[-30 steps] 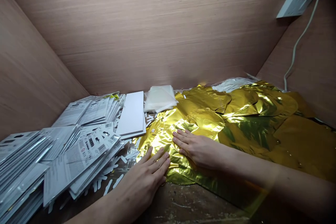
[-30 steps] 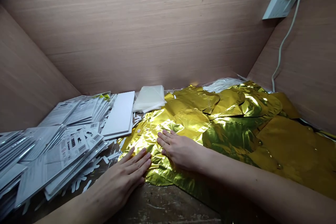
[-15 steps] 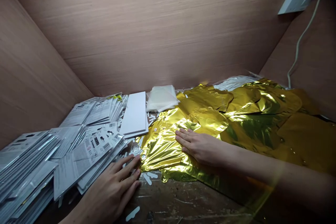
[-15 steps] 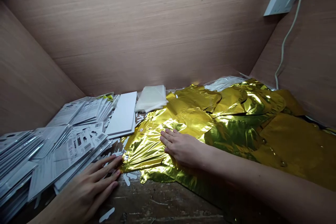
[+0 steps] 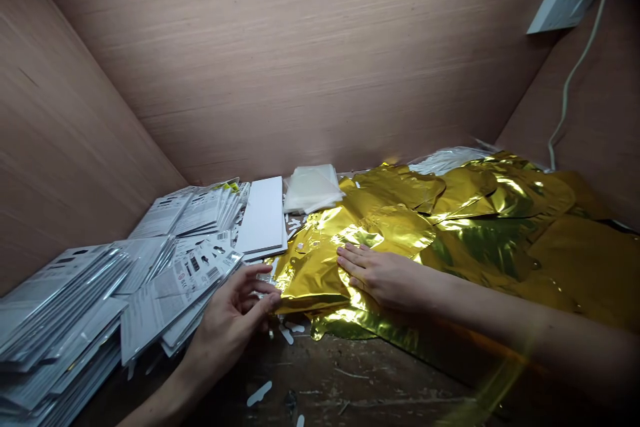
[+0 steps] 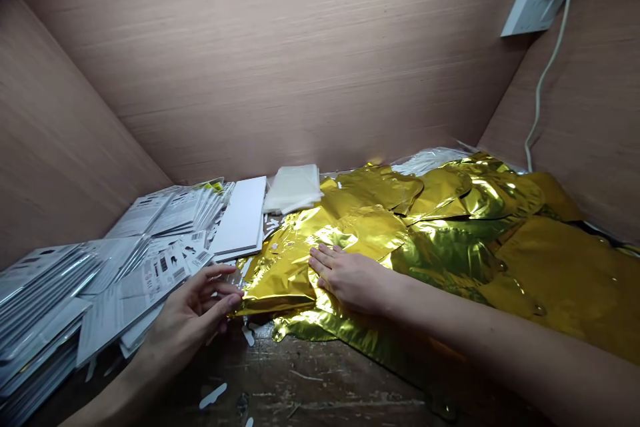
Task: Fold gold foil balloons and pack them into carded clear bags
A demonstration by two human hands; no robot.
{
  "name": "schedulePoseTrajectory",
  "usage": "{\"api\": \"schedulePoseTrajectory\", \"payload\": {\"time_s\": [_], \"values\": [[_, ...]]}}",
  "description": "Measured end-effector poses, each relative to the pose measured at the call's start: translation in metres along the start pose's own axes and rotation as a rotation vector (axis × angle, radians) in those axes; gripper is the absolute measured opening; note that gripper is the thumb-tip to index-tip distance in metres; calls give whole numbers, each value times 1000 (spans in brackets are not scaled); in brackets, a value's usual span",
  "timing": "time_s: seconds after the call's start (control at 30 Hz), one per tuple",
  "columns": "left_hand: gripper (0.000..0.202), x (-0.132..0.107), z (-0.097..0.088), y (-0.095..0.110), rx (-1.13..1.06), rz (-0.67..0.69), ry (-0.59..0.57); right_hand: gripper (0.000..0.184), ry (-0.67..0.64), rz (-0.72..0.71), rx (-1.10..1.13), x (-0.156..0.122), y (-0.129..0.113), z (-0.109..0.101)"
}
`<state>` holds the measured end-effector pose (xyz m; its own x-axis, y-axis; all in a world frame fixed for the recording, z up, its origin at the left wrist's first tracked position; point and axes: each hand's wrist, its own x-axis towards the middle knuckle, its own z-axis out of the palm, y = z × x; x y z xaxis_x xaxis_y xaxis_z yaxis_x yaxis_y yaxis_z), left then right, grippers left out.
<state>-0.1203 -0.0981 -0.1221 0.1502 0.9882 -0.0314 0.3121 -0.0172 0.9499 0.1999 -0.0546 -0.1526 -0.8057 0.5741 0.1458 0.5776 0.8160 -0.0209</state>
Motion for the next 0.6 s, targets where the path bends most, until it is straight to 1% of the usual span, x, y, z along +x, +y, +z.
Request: {"api": "schedulePoseTrajectory", "payload": {"time_s": [0.1,0.2,0.27,0.3,0.43,0.5,0.6], "values": [[71,-4,-1,3,-104,-105,-22,51,-2,5,6,0,2,2],[79,-7,-3,2,-99,-164,26,51,1,21,17,0,1,1],[80,-7,-3,0,-78,-164,30,51,-11,14,16,0,0,0],[80,-6,-2,-1,-81,-172,13,52,-17,11,13,0,0,-1],[83,-2,-1,-6,-165,-272,-74,51,-8,15,16,0,0,0],[82,-1,-4,-9,-202,-285,-79,52,0,13,29,-1,0,-1],[74,-2,-15,-14,-190,-253,-91,52,-17,12,34,-1,0,-4]]}}
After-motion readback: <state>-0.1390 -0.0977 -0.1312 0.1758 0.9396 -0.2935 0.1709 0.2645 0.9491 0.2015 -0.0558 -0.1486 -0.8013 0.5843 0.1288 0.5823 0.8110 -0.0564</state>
